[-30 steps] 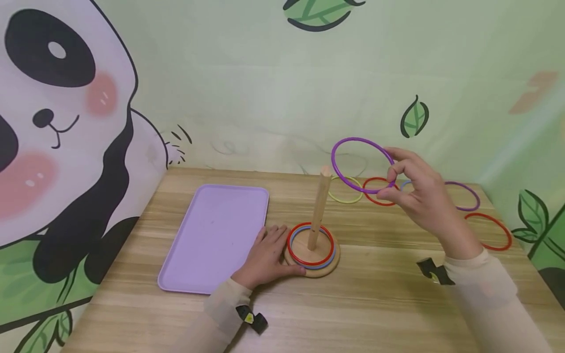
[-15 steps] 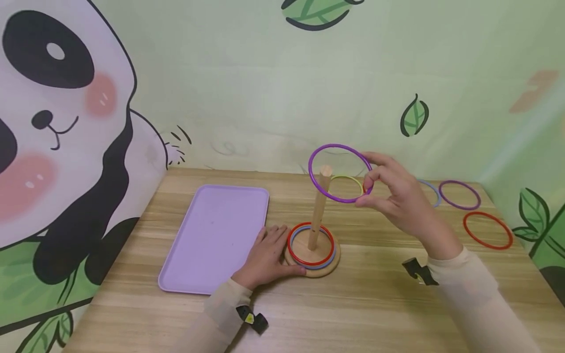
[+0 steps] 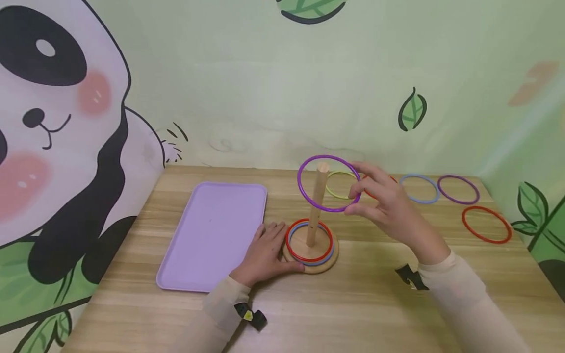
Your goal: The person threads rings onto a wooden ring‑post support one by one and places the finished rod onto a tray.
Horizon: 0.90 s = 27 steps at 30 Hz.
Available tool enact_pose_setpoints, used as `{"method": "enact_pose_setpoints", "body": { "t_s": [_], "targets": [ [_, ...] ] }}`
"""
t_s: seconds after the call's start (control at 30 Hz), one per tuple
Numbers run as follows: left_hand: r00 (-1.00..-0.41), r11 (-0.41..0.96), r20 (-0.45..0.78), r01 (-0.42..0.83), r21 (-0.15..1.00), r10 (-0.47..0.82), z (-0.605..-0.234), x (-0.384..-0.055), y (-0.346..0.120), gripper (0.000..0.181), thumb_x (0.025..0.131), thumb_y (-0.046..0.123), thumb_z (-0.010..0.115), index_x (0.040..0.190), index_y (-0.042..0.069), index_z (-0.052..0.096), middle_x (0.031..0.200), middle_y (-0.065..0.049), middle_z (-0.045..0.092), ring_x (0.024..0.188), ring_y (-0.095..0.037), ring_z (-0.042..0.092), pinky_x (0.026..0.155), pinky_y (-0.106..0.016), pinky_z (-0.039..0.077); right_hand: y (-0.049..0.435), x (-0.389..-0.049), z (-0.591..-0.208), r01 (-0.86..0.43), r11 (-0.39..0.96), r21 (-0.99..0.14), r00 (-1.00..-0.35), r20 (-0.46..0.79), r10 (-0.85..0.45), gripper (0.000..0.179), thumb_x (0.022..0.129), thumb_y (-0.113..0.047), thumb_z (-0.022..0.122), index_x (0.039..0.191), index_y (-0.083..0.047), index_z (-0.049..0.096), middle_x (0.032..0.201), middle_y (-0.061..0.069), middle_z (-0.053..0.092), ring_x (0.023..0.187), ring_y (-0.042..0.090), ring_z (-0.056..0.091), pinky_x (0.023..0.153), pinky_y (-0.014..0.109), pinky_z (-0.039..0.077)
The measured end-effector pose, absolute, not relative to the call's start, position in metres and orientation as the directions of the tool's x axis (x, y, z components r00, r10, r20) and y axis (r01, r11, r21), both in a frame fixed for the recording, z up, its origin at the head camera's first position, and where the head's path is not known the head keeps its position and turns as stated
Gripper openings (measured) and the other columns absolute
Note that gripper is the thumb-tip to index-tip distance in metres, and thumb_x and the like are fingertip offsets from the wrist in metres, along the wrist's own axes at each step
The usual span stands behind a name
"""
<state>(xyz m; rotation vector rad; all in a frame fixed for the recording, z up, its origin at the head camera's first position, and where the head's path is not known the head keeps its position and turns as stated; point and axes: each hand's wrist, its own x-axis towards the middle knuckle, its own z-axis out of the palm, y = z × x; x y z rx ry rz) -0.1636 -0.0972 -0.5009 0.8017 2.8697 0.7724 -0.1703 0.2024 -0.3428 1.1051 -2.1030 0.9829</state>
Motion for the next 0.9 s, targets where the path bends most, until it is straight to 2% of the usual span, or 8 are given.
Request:
{"method": "enact_pose_setpoints", "body": {
  "t_s": [0.23,0.37,0.67,0.9],
  "targets": [
    [-0.857,0.746,0.051,0.474,0.468,0.513,-0.503,-0.162,-0.098,0.12,0.08,0.075,0.077,0.163,-0.001,0.034,0.168,-0.02,0.035,0.158,-0.041,0.025,0.13,-0.054,0.005,0.204,-0.167,-0.361,-0.821,0.419,-0.387,-0.56,0.691,-0.458,0.044,0.092,-0.057,0.067,0.088,-0.013,0.065,0.138,0.029,0.061,0.125,0.049,0.059,0.107,0.02,0.039],
    [-0.858,0.741,0.072,0.479,0.471,0.509,-0.5,-0.164,-0.098,0.119,0.08,0.073,0.079,0.163,-0.001,0.035,0.167,-0.021,0.036,0.158,-0.041,0.026,0.13,-0.054,0.006,0.202,-0.169,-0.366,-0.809,0.425,-0.405,-0.579,0.672,-0.461,0.044,0.092,-0.058,0.068,0.087,-0.014,0.065,0.141,0.027,0.059,0.126,0.048,0.058,0.109,0.019,0.037],
    [-0.864,0.743,0.081,0.472,0.475,0.497,-0.5,-0.163,-0.101,0.117,0.08,0.071,0.081,0.161,-0.002,0.038,0.167,-0.022,0.036,0.158,-0.04,0.026,0.13,-0.054,0.006,0.197,-0.168,-0.376,-0.816,0.415,-0.403,-0.573,0.658,-0.489,0.045,0.092,-0.059,0.067,0.087,-0.014,0.064,0.145,0.025,0.057,0.129,0.049,0.057,0.112,0.018,0.035],
    [-0.859,0.744,0.079,0.481,0.465,0.506,-0.5,-0.164,-0.099,0.118,0.081,0.072,0.079,0.162,-0.001,0.035,0.167,-0.021,0.035,0.158,-0.04,0.026,0.13,-0.053,0.006,0.196,-0.165,-0.379,-0.822,0.393,-0.412,-0.567,0.665,-0.487,0.044,0.092,-0.057,0.068,0.087,-0.013,0.065,0.143,0.026,0.057,0.126,0.048,0.058,0.109,0.017,0.037]
  ]
}}
